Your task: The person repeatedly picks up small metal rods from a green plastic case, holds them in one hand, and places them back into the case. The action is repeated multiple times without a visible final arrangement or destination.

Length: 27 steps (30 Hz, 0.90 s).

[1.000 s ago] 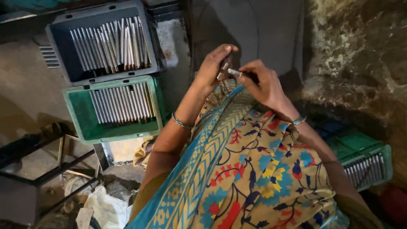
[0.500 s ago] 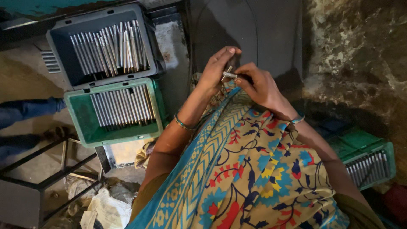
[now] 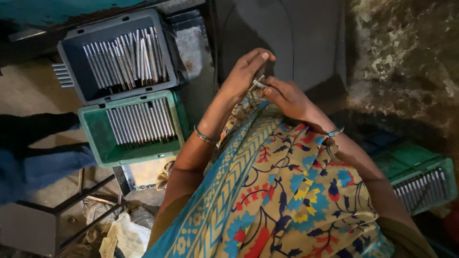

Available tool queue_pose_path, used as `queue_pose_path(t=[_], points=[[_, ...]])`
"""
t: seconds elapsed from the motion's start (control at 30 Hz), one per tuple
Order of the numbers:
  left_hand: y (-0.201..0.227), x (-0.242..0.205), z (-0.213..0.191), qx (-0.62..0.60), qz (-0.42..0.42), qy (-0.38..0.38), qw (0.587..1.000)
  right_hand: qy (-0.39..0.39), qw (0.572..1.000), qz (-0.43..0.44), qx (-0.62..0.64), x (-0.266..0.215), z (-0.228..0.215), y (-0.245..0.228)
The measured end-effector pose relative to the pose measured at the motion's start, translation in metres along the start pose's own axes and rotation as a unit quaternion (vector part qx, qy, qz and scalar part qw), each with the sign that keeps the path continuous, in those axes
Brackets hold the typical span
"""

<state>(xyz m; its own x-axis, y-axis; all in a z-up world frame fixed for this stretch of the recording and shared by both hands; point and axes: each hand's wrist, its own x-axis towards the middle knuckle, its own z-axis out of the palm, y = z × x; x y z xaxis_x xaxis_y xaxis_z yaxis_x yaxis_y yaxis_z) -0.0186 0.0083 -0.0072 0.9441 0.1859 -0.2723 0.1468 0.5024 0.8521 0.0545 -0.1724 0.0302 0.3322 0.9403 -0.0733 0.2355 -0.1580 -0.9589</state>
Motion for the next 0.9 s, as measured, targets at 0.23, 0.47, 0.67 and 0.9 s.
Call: queue_pose_path(t=[0.23,0.47,0.67,0.9], points=[[0.011,-0.001,0.000,-0.004,-0.065,-0.060,0.996,-0.108,0.941,0.148,0.286,0.000,0.003,0.012],[-0.004,0.009,-0.006,0.011,-0.041,-0.027,0.999,-0.047,0.972,0.127,0.193,0.000,0.007,0.024],[-0.060,0.039,-0.010,-0.056,-0.088,0.099,0.990,0.068,0.993,0.018,-0.094,0.003,0.004,0.036],[-0.087,0.046,-0.023,-0.047,0.062,0.103,0.992,0.099,0.948,-0.007,-0.303,0.010,0.009,0.051]])
